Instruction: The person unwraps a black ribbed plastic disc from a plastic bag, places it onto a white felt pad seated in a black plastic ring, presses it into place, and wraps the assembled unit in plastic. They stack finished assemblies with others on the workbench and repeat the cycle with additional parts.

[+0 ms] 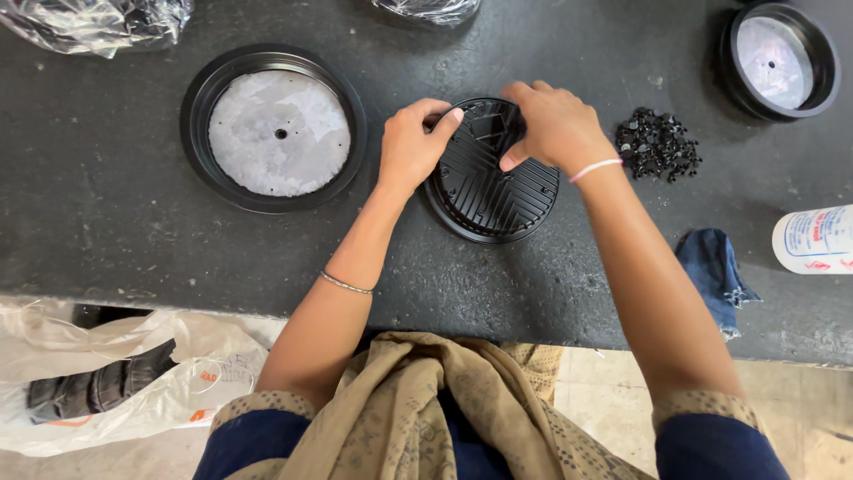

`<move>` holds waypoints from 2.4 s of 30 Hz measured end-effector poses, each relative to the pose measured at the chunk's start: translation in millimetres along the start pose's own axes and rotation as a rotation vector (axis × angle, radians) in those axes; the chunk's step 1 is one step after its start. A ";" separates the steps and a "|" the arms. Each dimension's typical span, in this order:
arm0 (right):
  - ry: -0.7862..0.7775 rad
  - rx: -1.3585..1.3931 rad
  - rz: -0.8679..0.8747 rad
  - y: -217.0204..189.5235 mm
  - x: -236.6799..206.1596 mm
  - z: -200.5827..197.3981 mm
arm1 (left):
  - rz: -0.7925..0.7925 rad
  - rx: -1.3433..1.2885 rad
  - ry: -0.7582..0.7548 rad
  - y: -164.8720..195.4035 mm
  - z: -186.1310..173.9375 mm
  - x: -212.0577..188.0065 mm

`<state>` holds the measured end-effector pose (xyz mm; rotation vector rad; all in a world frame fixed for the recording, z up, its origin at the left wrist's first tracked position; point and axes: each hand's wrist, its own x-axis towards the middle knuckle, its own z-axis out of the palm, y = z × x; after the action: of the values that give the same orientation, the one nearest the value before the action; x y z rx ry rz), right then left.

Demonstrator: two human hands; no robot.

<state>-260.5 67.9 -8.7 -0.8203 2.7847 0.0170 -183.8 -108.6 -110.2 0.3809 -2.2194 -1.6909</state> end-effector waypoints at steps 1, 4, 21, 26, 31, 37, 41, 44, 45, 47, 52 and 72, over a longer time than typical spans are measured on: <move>-0.004 -0.016 0.008 -1.0 2.6 1.4 | -0.016 -0.011 -0.005 1.1 0.2 -0.6; 0.016 -0.058 -0.002 -3.3 7.2 5.8 | -0.050 -0.024 -0.004 4.2 -0.5 0.8; 0.086 -0.206 -0.058 -19.2 16.1 16.1 | -0.120 -0.038 -0.018 10.2 -1.2 -1.6; 0.125 -0.121 -0.105 -14.2 7.3 13.6 | -0.085 -0.041 -0.015 6.2 -1.7 -2.0; 0.160 0.013 -0.076 -7.1 -11.5 9.9 | -0.044 -0.027 -0.008 -0.9 -1.7 -2.9; -0.044 -0.161 -0.023 -31.2 20.5 1.5 | -0.012 -0.112 -0.004 -9.1 -1.4 -2.5; -0.023 -0.186 -0.051 -38.4 21.2 3.7 | -0.025 -0.098 -0.003 -11.1 -0.8 -0.4; 0.070 -0.104 -0.096 -28.1 8.1 5.8 | -0.018 -0.072 -0.005 -12.5 -3.1 1.2; 0.103 -0.074 -0.107 -21.3 0.6 7.4 | -0.008 -0.065 -0.009 -12.5 -2.1 0.4; 0.228 0.056 -0.189 -4.6 -14.9 13.4 | -0.022 -0.106 -0.019 -13.6 -1.9 0.6; 0.433 0.593 0.016 58.0 -53.6 36.4 | -0.044 -0.244 -0.058 -14.6 -1.6 3.3; 0.620 1.187 0.128 130.0 -133.6 6.3 | 0.445 -0.297 0.036 36.1 -38.7 -14.2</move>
<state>-220.0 249.2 8.7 -0.3167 2.5540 -1.8931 -155.6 -127.5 -67.2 -0.1455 -1.8118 -1.7020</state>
